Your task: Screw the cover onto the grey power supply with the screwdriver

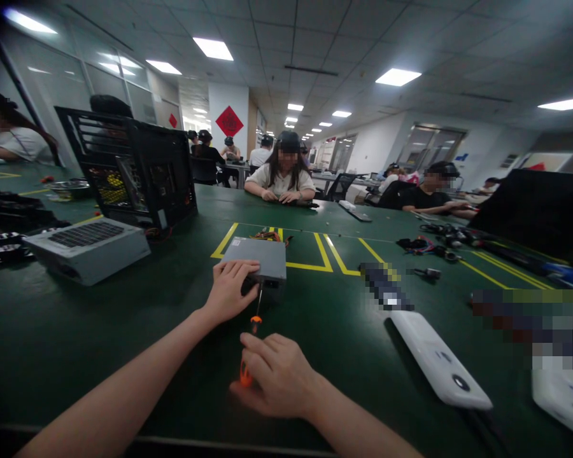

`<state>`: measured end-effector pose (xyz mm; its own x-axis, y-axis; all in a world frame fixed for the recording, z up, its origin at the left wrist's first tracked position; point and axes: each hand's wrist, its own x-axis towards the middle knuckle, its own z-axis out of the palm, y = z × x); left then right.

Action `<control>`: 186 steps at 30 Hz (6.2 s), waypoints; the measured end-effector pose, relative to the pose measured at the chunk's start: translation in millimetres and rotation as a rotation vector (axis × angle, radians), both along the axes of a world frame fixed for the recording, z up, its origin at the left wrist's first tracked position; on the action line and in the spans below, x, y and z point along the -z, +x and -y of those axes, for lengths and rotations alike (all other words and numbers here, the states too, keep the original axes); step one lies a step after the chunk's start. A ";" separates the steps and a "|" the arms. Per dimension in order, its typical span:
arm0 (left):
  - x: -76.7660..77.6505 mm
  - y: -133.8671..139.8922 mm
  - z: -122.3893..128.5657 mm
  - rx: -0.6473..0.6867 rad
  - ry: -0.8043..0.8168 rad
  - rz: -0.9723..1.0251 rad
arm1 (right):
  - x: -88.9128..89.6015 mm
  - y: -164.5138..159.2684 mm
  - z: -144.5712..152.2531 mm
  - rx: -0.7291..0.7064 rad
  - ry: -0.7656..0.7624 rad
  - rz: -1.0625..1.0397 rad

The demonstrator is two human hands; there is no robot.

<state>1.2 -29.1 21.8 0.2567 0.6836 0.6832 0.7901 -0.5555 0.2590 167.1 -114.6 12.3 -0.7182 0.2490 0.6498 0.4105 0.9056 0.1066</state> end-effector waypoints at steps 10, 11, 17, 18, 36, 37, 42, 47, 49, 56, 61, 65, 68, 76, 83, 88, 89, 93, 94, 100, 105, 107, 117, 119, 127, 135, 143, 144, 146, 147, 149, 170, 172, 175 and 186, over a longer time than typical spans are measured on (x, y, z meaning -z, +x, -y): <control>-0.8 0.4 0.7 -0.016 0.000 -0.010 | -9.4 2.1 2.6 0.025 -0.006 0.104; -0.8 0.5 0.6 -0.019 0.000 -0.011 | -8.5 1.8 1.9 0.017 0.015 0.094; 0.4 0.8 0.0 -0.017 0.013 -0.019 | 3.4 2.3 0.3 0.006 -0.019 -0.043; 0.7 0.8 -0.1 -0.020 0.015 -0.018 | 2.8 2.5 0.9 0.005 -0.045 -0.027; -1.0 0.3 1.4 -0.015 -0.019 -0.005 | -5.7 -1.1 4.0 0.022 -0.010 0.194; -1.1 0.3 1.3 -0.015 -0.018 -0.005 | -6.0 -1.3 3.9 0.032 0.004 0.204; -1.0 0.1 0.4 -0.006 0.000 -0.006 | 1.0 -0.8 1.7 0.012 0.048 0.103; 0.3 0.6 0.1 -0.018 -0.003 -0.007 | -0.6 1.3 2.1 -0.001 0.000 0.021; 0.6 1.3 0.1 -0.023 -0.010 -0.003 | -5.6 1.8 3.1 0.006 -0.006 0.090; 0.3 2.4 0.0 -0.025 -0.003 0.004 | -4.2 2.1 -1.3 -0.013 0.061 -0.023; 1.3 2.7 -0.7 -0.032 0.004 0.003 | -1.2 3.3 -2.0 -0.006 -0.076 -0.041; 1.9 2.8 -0.9 -0.035 -0.008 -0.003 | -9.2 3.4 1.4 0.017 -0.061 0.108; 1.8 2.8 -0.8 -0.041 -0.013 -0.006 | -8.6 2.6 2.2 0.048 -0.023 0.093; 1.7 4.7 -0.9 -0.050 -0.003 -0.002 | 0.7 2.8 -0.1 0.026 -0.057 -0.034; 1.9 4.8 -2.2 -0.045 0.036 -0.004 | -6.5 0.7 -0.1 0.020 -0.038 0.121; 2.4 5.0 -2.7 -0.043 0.038 0.000 | -0.5 0.5 -1.6 -0.001 -0.063 -0.017; 2.6 5.1 -2.8 -0.041 0.037 0.000 | -0.6 0.7 -1.2 0.001 -0.079 -0.032; 3.6 5.2 -3.5 -0.039 0.044 0.004 | -5.7 0.8 0.9 0.015 -0.088 0.063; 3.9 5.0 -3.7 -0.039 0.046 0.005 | -6.8 0.7 1.0 0.022 -0.064 0.096; 5.0 4.0 -5.0 -0.033 0.051 -0.006 | -0.7 1.4 -2.1 0.001 0.025 -0.022; 4.9 4.1 -4.4 -0.040 0.041 -0.006 | 1.0 3.4 -0.1 0.007 -0.036 -0.049; 5.2 4.1 -4.2 -0.045 0.038 -0.008 | -1.9 3.6 1.3 0.003 -0.034 0.020; 3.2 4.2 -2.2 -0.047 0.021 0.003 | 0.6 3.3 -1.4 0.002 0.006 -0.054; 2.5 4.2 -2.1 -0.050 0.013 0.000 | 0.4 4.9 -0.5 -0.002 -0.025 -0.034; 1.1 4.8 -1.6 -0.056 -0.011 -0.009 | -5.7 7.5 -1.0 -0.030 -0.024 0.061; 0.3 4.6 -1.5 -0.059 -0.016 -0.014 | -3.9 8.7 0.3 -0.021 -0.068 -0.052; 0.1 4.2 -1.1 -0.043 0.000 0.000 | -5.9 4.7 0.6 0.007 0.013 -0.009; 0.1 4.2 -1.2 -0.041 0.002 0.000 | -4.0 5.0 0.5 0.002 0.013 -0.038; 0.0 4.2 -1.0 -0.043 0.002 0.001 | -1.7 5.9 0.9 -0.001 -0.008 -0.074; -0.2 4.3 -0.8 -0.044 0.000 0.001 | -1.7 6.2 1.4 -0.003 -0.028 -0.072; -0.7 4.3 -0.3 -0.044 -0.002 0.000 | -4.1 6.3 2.9 0.000 -0.065 -0.018; -1.4 3.1 0.1 -0.033 0.005 0.003 | 1.5 8.3 20.7 0.402 0.228 0.036; -1.3 2.9 0.0 -0.033 0.002 0.000 | 7.2 2.8 25.9 0.515 0.214 0.004; -0.6 2.5 -0.4 -0.032 -0.001 0.000 | 5.9 -8.6 30.2 0.611 0.155 -0.089; -0.7 1.1 0.1 -0.017 0.005 0.006 | 1.1 -18.2 34.8 0.525 -0.992 -0.886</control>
